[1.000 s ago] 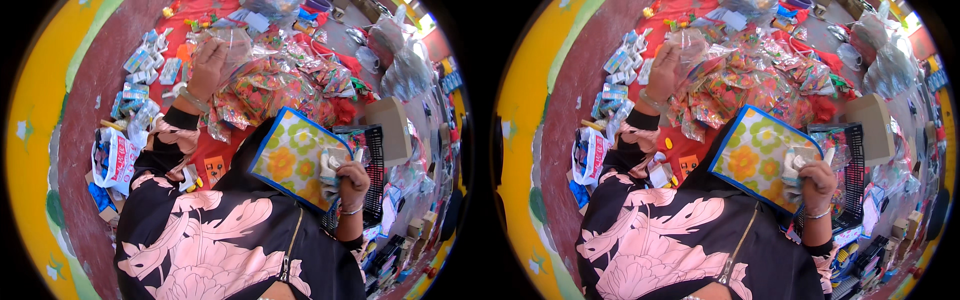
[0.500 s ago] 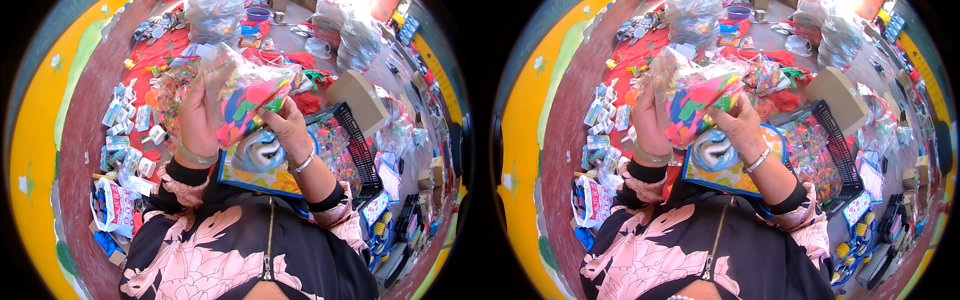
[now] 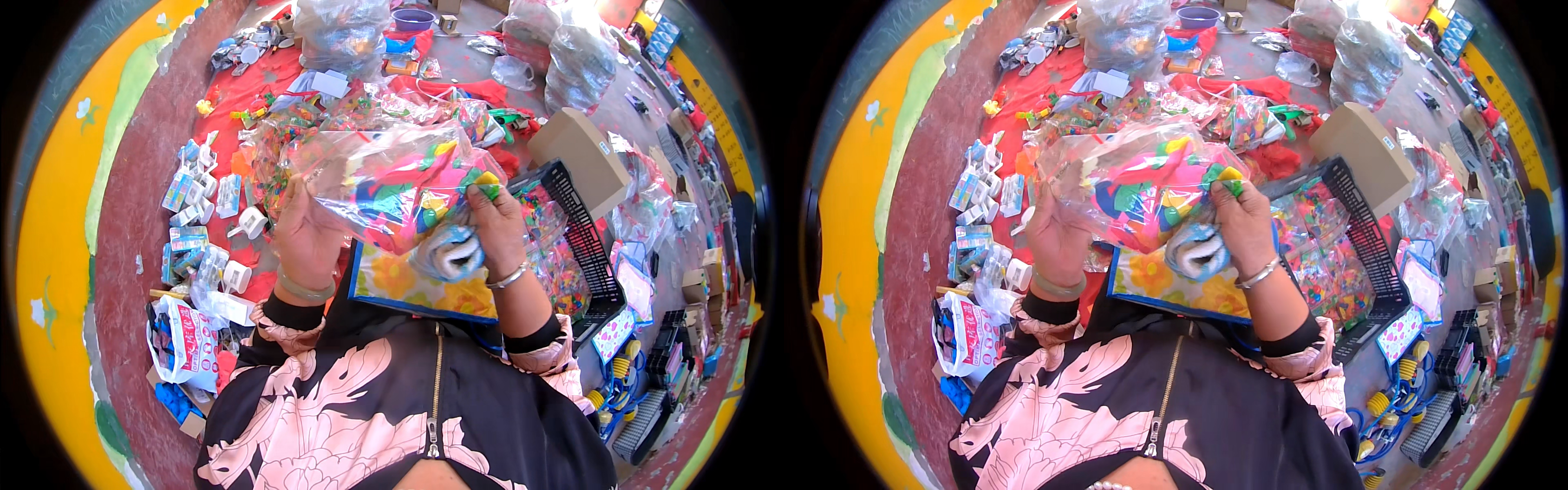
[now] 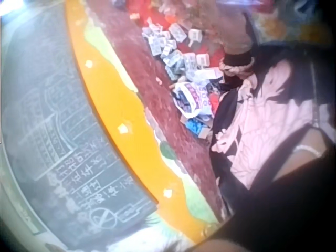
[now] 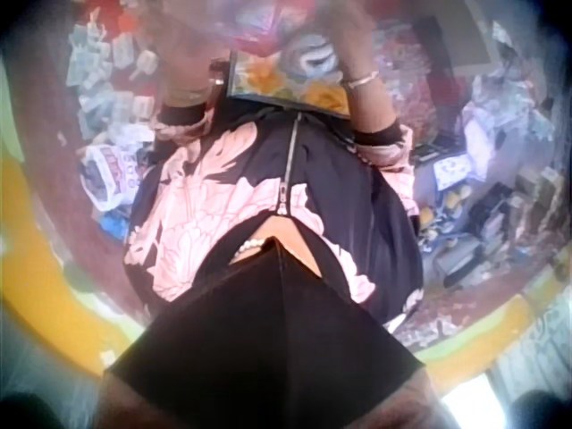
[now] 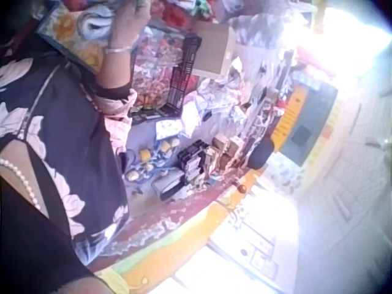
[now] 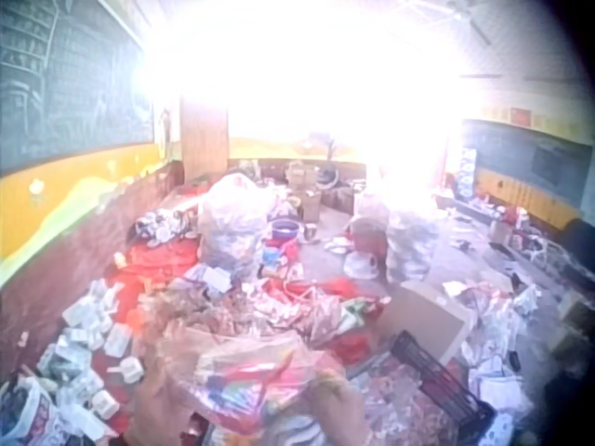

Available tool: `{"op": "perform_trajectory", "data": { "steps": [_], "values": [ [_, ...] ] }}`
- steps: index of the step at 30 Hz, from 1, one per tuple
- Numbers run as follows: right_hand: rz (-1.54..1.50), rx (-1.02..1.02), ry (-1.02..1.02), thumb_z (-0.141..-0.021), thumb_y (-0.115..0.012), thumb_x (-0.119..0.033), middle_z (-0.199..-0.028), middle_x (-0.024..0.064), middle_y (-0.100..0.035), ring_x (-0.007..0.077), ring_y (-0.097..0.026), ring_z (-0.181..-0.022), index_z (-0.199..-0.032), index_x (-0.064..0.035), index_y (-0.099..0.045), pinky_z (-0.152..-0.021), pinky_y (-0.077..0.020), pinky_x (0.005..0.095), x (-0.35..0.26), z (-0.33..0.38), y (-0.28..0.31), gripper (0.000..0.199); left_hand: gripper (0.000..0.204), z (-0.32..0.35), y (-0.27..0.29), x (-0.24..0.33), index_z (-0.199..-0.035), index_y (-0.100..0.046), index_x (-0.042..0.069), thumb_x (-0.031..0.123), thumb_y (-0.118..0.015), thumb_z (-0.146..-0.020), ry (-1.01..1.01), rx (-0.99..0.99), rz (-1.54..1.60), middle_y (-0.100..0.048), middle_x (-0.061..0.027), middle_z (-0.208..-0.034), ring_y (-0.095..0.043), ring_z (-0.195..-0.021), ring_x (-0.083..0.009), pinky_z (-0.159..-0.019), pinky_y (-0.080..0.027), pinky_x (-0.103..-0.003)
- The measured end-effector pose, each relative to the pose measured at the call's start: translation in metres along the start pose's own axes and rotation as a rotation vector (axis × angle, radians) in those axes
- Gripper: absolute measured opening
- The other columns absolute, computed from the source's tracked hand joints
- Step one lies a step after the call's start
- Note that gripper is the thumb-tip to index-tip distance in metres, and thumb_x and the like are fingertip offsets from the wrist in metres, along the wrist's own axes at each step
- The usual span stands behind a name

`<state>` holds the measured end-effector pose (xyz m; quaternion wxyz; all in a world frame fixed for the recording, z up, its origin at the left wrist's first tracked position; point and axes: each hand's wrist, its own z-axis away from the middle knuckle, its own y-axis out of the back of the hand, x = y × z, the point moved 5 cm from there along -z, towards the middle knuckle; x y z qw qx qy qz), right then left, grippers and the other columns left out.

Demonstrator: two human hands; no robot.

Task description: The person repeatedly picks up small plastic-wrapped toy sets from a red tarp, wipes each package with a cloth, and places them into a black plastic basket. The person handles the items one at a time throughout the clip.

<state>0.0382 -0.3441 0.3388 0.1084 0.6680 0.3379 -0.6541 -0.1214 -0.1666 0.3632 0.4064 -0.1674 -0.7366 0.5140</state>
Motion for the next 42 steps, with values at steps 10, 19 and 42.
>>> {"op": "perform_trajectory", "data": {
  "steps": [10, 19, 42],
  "values": [
    [0.216, -0.261, 0.006, -0.094, -0.053, -0.016, -0.094, -0.0015, -0.061, 0.0043, -0.052, -0.086, -0.109, 0.0013, -0.060, -0.074, -0.0447, 0.0230, -0.069, 0.009, -0.005, 0.023, 0.049, -0.015, 0.039, 0.025, -0.117, -0.050, 0.002, 0.044, -0.040, -0.095, 0.106, -0.210, -0.237, -0.050, -0.0187, -0.128, -0.048, -0.119, -0.0264, -0.098, -0.038, -0.040],
    [0.320, -0.453, -0.057, -0.095, -0.052, -0.016, -0.093, -0.0038, -0.061, 0.0033, -0.049, -0.089, -0.109, 0.0011, -0.060, -0.078, -0.0438, 0.0226, -0.061, -0.004, -0.005, 0.023, 0.075, -0.023, -0.002, -0.008, -0.132, -0.040, -0.003, 0.036, -0.068, -0.075, 0.672, -0.567, -0.498, -0.050, -0.0131, -0.128, -0.050, -0.116, -0.0198, -0.098, -0.040, -0.034],
    [-0.031, -0.097, -0.188, -0.095, -0.048, -0.013, -0.090, 0.0028, -0.065, 0.0079, -0.060, -0.076, -0.105, -0.0007, -0.061, -0.063, -0.0483, 0.0208, -0.060, -0.002, 0.018, 0.020, 0.016, -0.017, -0.011, -0.015, -0.102, -0.058, 0.007, 0.017, -0.053, -0.091, 0.232, -0.264, -0.711, -0.052, 0.0025, -0.077, -0.047, -0.068, -0.0058, -0.064, -0.040, -0.020]
  ]
}}
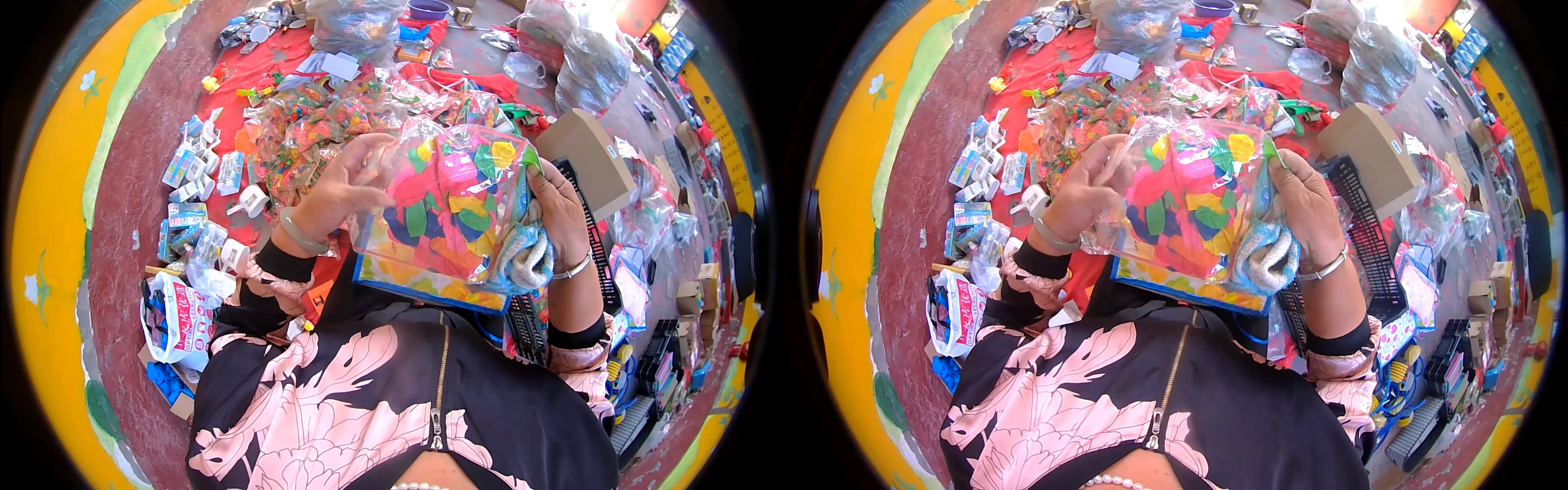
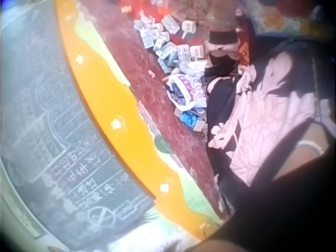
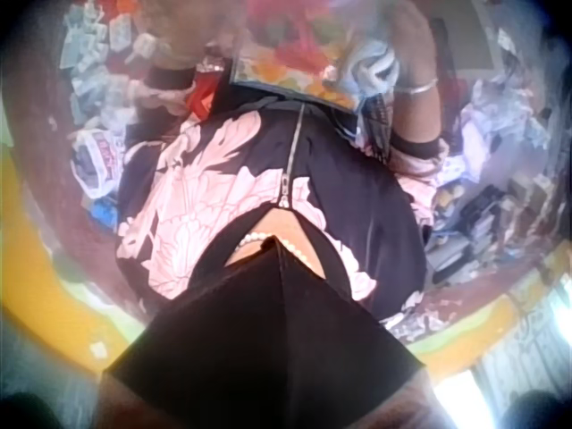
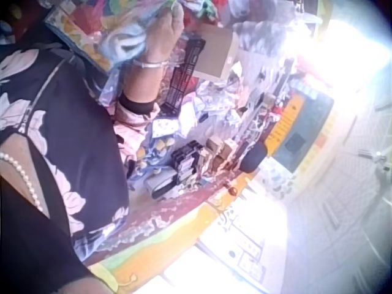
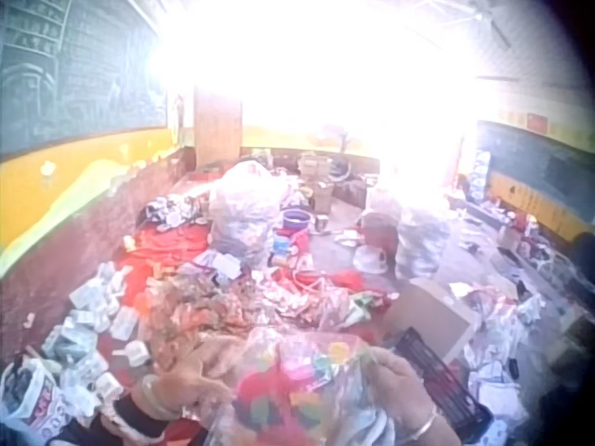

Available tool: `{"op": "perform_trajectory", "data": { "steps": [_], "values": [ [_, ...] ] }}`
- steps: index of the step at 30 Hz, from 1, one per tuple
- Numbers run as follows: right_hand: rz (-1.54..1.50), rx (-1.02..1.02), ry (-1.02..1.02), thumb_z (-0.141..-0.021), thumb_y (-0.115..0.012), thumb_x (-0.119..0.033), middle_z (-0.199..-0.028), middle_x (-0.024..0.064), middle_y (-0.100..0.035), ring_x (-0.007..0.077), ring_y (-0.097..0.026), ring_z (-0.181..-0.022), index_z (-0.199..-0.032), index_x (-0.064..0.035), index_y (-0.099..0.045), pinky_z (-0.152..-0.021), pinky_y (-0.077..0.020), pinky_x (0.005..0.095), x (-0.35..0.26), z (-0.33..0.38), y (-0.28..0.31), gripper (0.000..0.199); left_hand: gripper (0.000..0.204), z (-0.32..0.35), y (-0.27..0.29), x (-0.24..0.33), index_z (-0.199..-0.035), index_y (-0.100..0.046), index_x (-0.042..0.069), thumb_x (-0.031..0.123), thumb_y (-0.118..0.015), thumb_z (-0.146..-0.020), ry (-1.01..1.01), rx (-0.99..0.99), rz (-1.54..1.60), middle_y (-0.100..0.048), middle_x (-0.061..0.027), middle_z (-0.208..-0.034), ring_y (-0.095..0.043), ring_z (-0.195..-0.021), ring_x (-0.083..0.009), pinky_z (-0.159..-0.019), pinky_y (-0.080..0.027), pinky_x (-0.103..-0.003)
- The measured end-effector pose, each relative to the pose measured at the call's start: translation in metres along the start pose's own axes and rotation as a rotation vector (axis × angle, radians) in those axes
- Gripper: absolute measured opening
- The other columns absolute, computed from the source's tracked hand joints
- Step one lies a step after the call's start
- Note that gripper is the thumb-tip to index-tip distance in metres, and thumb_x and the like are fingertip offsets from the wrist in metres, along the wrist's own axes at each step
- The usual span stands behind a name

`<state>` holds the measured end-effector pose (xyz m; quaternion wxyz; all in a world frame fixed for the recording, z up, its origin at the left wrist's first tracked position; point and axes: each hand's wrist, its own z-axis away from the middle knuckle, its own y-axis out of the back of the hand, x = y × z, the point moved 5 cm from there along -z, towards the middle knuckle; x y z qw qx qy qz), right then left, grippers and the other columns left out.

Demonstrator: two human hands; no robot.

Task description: The person repeatedly picks up small plastic-wrapped toy sets from a red tarp, wipes each package with a cloth, and places them into a black plastic basket. The person handles the items one at a time throughout the clip.

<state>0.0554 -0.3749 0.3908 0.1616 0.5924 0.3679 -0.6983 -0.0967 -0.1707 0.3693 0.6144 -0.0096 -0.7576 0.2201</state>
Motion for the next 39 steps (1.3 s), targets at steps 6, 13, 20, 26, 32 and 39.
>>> {"op": "perform_trajectory", "data": {
  "steps": [6, 13, 20, 26, 32, 39],
  "values": [
    [0.004, -0.006, -0.019, -0.095, -0.050, -0.014, -0.094, 0.0044, -0.066, 0.0088, -0.061, -0.080, -0.108, 0.0003, -0.061, -0.067, -0.0498, 0.0218, -0.005, 0.009, -0.002, 0.022, 0.019, -0.003, 0.022, -0.016, -0.108, -0.057, 0.006, 0.015, -0.054, -0.091, -0.011, 0.019, 0.038, -0.058, -0.0018, -0.085, -0.055, -0.074, -0.0103, -0.067, -0.043, -0.023],
    [0.033, -0.052, 0.009, -0.097, -0.047, -0.018, -0.097, 0.0051, -0.066, 0.0083, -0.061, -0.081, -0.110, 0.0022, -0.059, -0.070, -0.0488, 0.0213, 0.011, 0.005, 0.008, 0.028, 0.017, -0.007, 0.017, 0.000, -0.106, -0.057, 0.006, 0.015, -0.051, -0.094, -0.103, -0.036, 0.201, -0.061, -0.0032, -0.087, -0.058, -0.071, -0.0110, -0.065, -0.048, -0.025],
    [0.049, 0.080, 0.022, -0.097, -0.048, -0.020, -0.091, 0.0021, -0.065, 0.0054, -0.058, -0.077, -0.105, 0.0015, -0.061, -0.065, -0.0465, 0.0197, 0.008, 0.013, 0.002, 0.027, 0.010, 0.002, 0.027, 0.009, -0.095, -0.057, 0.005, 0.014, -0.053, -0.093, -0.291, 0.388, 0.145, -0.057, 0.0010, -0.076, -0.053, -0.059, -0.0077, -0.052, -0.044, -0.022],
    [0.091, 0.090, 0.071, -0.096, -0.049, -0.021, -0.086, 0.0001, -0.064, 0.0036, -0.056, -0.070, -0.102, 0.0004, -0.062, -0.061, -0.0438, 0.0185, 0.015, 0.022, 0.014, 0.026, 0.012, 0.008, 0.025, 0.010, -0.090, -0.057, 0.008, 0.017, -0.051, -0.095, -0.337, 0.494, 0.145, -0.052, 0.0051, -0.070, -0.038, -0.049, -0.0013, -0.043, -0.033, -0.017],
    [0.034, -0.239, -0.153, -0.092, -0.054, -0.016, -0.093, 0.0034, -0.064, 0.0095, -0.058, -0.078, -0.105, 0.0009, -0.062, -0.065, -0.0472, 0.0234, 0.020, 0.037, 0.009, 0.023, 0.016, 0.004, 0.024, 0.011, -0.087, -0.056, 0.008, 0.019, -0.049, -0.096, -0.345, 0.552, 0.091, -0.043, 0.0068, -0.062, -0.035, -0.046, 0.0002, -0.039, -0.027, -0.018],
    [-0.017, -0.047, -0.144, -0.094, -0.050, -0.012, -0.098, 0.0011, -0.063, 0.0073, -0.057, -0.085, -0.110, 0.0001, -0.060, -0.072, -0.0476, 0.0225, 0.037, 0.041, 0.011, 0.022, 0.017, 0.003, 0.025, -0.007, -0.088, -0.056, 0.008, 0.019, -0.047, -0.097, -0.230, 0.520, 0.140, -0.043, 0.0057, -0.056, -0.033, -0.040, -0.0017, -0.036, -0.026, -0.019]
  ]
}}
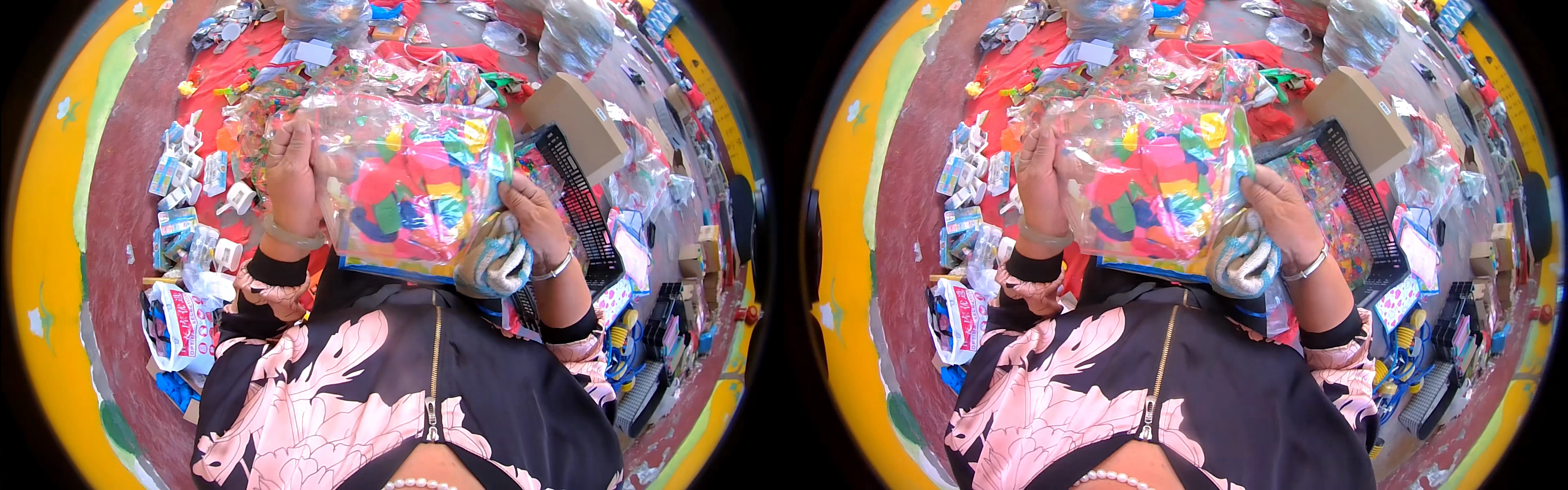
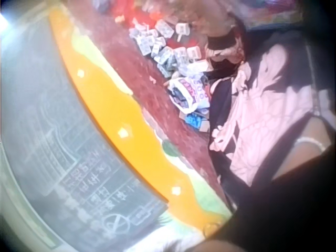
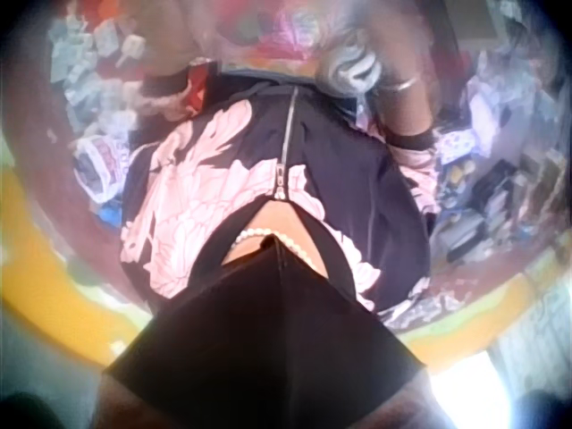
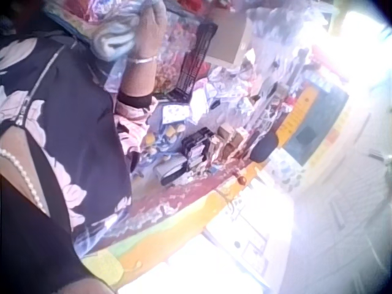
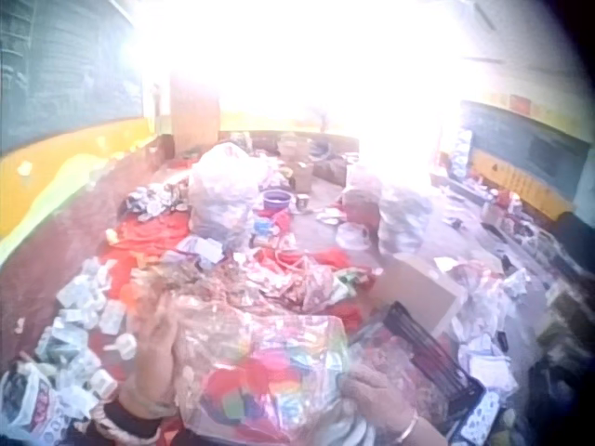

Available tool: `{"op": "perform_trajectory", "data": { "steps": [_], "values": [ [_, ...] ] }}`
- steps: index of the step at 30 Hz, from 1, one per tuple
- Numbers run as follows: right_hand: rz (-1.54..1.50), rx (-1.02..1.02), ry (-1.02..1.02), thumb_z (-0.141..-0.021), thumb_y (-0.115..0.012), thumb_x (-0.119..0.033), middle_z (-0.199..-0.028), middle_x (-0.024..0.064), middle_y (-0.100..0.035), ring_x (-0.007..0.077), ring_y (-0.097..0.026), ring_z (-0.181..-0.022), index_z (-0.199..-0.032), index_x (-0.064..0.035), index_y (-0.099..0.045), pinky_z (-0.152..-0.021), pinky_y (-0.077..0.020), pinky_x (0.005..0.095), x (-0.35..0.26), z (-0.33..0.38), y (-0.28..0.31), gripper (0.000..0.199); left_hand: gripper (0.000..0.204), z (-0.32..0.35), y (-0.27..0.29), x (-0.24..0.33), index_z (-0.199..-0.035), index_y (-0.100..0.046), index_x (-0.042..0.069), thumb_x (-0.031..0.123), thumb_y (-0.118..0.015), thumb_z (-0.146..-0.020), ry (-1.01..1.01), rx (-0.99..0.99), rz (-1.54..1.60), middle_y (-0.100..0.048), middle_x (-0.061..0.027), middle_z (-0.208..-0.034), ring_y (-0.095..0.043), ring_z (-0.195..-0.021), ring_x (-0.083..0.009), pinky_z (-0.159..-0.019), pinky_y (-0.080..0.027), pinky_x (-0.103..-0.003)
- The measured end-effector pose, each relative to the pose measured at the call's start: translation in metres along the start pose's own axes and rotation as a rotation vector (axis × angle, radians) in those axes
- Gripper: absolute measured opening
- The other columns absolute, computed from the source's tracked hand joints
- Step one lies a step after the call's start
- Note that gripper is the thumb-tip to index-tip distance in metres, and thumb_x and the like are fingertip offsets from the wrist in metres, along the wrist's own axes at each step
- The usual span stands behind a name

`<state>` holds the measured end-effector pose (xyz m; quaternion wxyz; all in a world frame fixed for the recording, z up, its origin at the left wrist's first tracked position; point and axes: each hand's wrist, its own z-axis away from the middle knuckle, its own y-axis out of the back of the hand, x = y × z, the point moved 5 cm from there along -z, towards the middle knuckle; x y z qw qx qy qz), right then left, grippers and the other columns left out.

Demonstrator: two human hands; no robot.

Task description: The person repeatedly picks up small plastic-wrapped toy sets from a red tarp, wipes each package with a cloth, and places them into a black plastic basket. The person handles the items one at a time throughout the clip.

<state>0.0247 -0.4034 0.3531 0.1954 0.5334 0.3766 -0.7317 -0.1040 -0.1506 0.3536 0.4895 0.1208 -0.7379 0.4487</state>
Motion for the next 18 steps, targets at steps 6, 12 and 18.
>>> {"op": "perform_trajectory", "data": {
  "steps": [6, 12, 18],
  "values": [
    [0.146, 0.055, 0.026, -0.096, -0.048, -0.015, -0.095, 0.0041, -0.066, 0.0060, -0.060, -0.081, -0.111, 0.0013, -0.059, -0.070, -0.0487, 0.0205, 0.002, 0.001, 0.031, 0.025, 0.019, 0.017, 0.004, -0.023, -0.086, -0.056, 0.007, 0.020, -0.046, -0.097, 0.097, -0.045, -0.220, -0.044, 0.0048, -0.055, -0.037, -0.041, -0.0023, -0.036, -0.028, -0.019],
    [0.854, 0.163, -0.116, -0.093, -0.043, -0.015, -0.090, 0.0062, -0.064, 0.0126, -0.059, -0.073, -0.092, 0.0010, -0.064, -0.069, -0.0480, 0.0271, 0.039, -0.006, 0.092, 0.026, 0.020, 0.028, 0.020, -0.081, -0.086, -0.055, 0.007, 0.021, -0.046, -0.097, 0.159, -0.166, -0.580, -0.046, 0.0054, -0.060, -0.042, -0.047, -0.0015, -0.042, -0.034, -0.018],
    [0.579, 0.583, 0.217, -0.093, -0.049, -0.026, -0.075, 0.0061, -0.060, 0.0116, -0.055, -0.069, -0.087, -0.0013, -0.064, -0.065, -0.0436, 0.0243, -0.062, 0.015, 0.107, 0.030, 0.020, 0.028, 0.025, -0.097, -0.086, -0.050, 0.004, 0.020, -0.044, -0.097, 0.120, -0.210, -0.595, -0.046, 0.0016, -0.057, -0.047, -0.046, -0.0058, -0.043, -0.038, -0.024]
  ]
}}
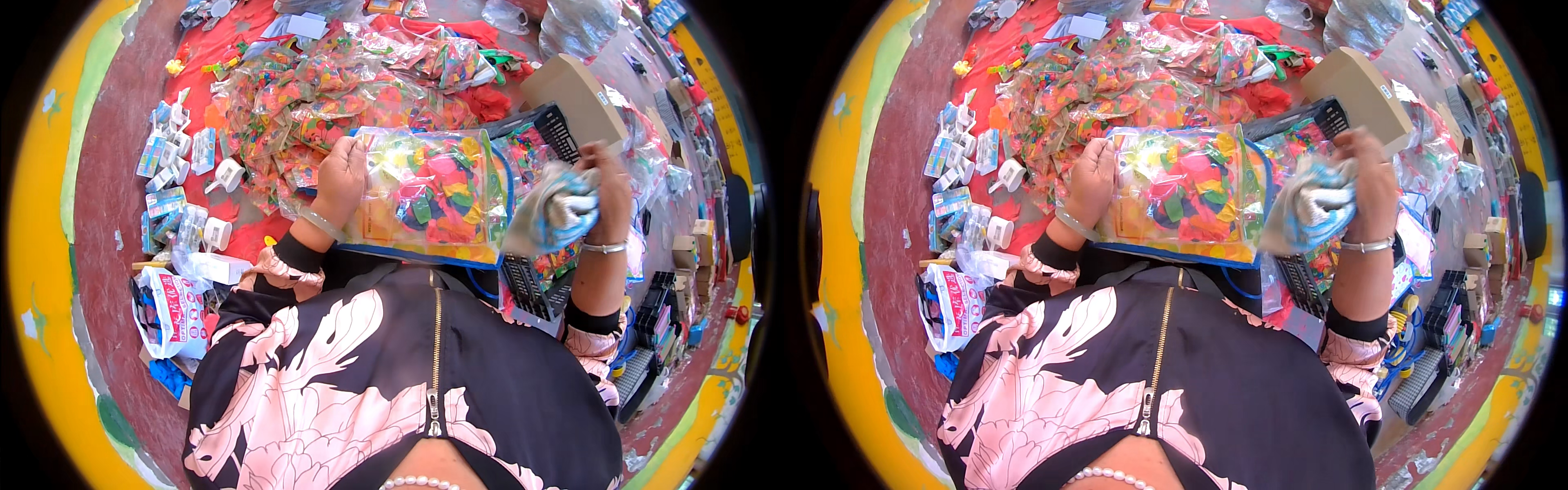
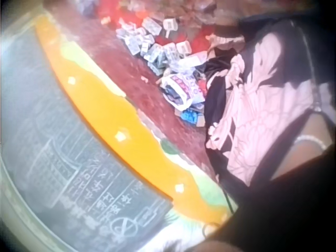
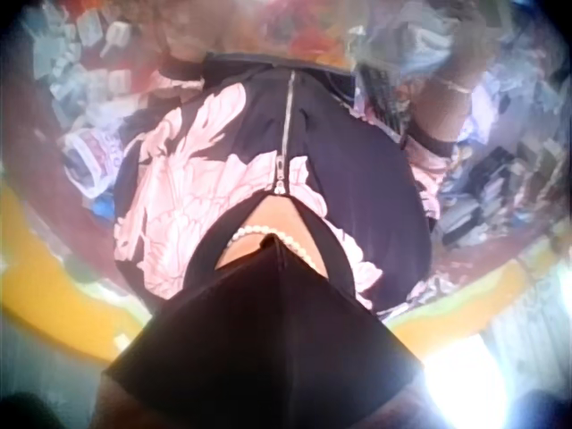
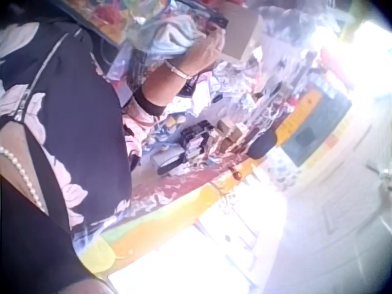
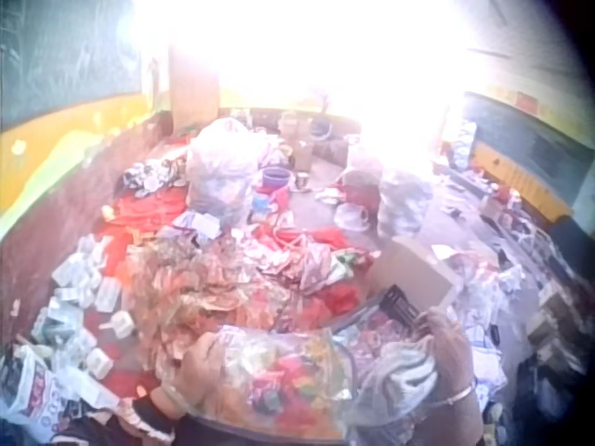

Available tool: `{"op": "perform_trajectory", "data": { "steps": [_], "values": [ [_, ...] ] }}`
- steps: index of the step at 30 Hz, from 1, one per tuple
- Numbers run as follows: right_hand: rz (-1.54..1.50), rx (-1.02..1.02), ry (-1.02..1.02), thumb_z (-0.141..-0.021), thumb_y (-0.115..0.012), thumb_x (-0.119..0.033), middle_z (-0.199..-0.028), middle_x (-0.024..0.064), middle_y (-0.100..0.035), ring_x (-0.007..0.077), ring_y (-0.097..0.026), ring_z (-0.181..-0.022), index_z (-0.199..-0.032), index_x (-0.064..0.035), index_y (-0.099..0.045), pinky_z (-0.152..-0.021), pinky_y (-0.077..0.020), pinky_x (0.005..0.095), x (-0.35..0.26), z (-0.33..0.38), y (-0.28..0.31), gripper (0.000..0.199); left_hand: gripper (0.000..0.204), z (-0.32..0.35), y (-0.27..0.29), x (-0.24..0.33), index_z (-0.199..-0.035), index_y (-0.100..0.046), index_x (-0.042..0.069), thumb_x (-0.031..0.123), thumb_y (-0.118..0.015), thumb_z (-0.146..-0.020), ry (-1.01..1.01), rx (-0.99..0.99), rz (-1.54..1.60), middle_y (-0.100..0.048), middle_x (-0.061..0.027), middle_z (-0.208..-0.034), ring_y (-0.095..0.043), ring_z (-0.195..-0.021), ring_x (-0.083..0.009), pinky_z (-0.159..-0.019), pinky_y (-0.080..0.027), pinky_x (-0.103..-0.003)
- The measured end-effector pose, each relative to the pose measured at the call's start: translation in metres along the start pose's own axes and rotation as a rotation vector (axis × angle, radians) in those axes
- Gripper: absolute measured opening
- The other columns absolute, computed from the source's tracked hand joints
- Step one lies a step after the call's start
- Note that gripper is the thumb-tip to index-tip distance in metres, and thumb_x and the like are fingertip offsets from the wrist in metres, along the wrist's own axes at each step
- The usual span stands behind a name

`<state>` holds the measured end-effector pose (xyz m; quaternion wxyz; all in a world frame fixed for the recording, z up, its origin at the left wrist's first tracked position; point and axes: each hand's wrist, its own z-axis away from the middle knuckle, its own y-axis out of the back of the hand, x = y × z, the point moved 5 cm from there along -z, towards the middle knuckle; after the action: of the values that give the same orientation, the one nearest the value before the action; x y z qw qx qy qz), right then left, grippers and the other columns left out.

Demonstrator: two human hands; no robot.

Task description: The person repeatedly picks up small plastic-wrapped toy sets from a red tarp, wipes each package with a cloth, and places them into a black plastic basket. The person handles the items one at a time throughout the clip.

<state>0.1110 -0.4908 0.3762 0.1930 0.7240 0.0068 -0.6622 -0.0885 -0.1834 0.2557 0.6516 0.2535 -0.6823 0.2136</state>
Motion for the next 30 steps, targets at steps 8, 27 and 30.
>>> {"op": "perform_trajectory", "data": {
  "steps": [8, 27, 30],
  "values": [
    [0.201, -0.370, 0.972, -0.079, -0.062, -0.011, -0.109, 0.0118, -0.061, 0.0268, -0.057, -0.104, -0.102, -0.0065, -0.063, -0.085, -0.0453, 0.0363, -0.043, 0.095, -0.184, 0.024, 0.019, -0.010, 0.001, -0.021, -0.087, -0.052, 0.003, 0.018, -0.046, -0.096, -0.057, 0.036, -0.029, -0.052, -0.0033, -0.062, -0.051, -0.054, -0.0100, -0.050, -0.041, -0.028],
    [0.767, -0.341, 0.307, -0.082, -0.049, -0.021, -0.121, 0.0161, -0.056, 0.0326, -0.054, -0.110, -0.119, -0.0109, -0.056, -0.092, -0.0418, 0.0424, 0.060, 0.018, -0.144, 0.039, 0.013, -0.004, 0.004, -0.012, -0.092, -0.058, 0.004, 0.012, -0.049, -0.095, -0.219, 0.124, -0.163, -0.046, 0.0068, -0.067, -0.038, -0.060, -0.0001, -0.050, -0.032, -0.017],
    [0.837, -0.267, 0.167, -0.082, -0.048, -0.019, -0.109, 0.0184, -0.061, 0.0344, -0.059, -0.099, -0.114, -0.0083, -0.059, -0.087, -0.0460, 0.0394, 0.095, 0.009, -0.103, 0.035, 0.013, -0.004, 0.006, -0.014, -0.093, -0.059, 0.003, 0.013, -0.050, -0.095, -0.139, 0.097, -0.141, -0.049, 0.0062, -0.069, -0.042, -0.061, -0.0003, -0.052, -0.034, -0.017]
  ]
}}
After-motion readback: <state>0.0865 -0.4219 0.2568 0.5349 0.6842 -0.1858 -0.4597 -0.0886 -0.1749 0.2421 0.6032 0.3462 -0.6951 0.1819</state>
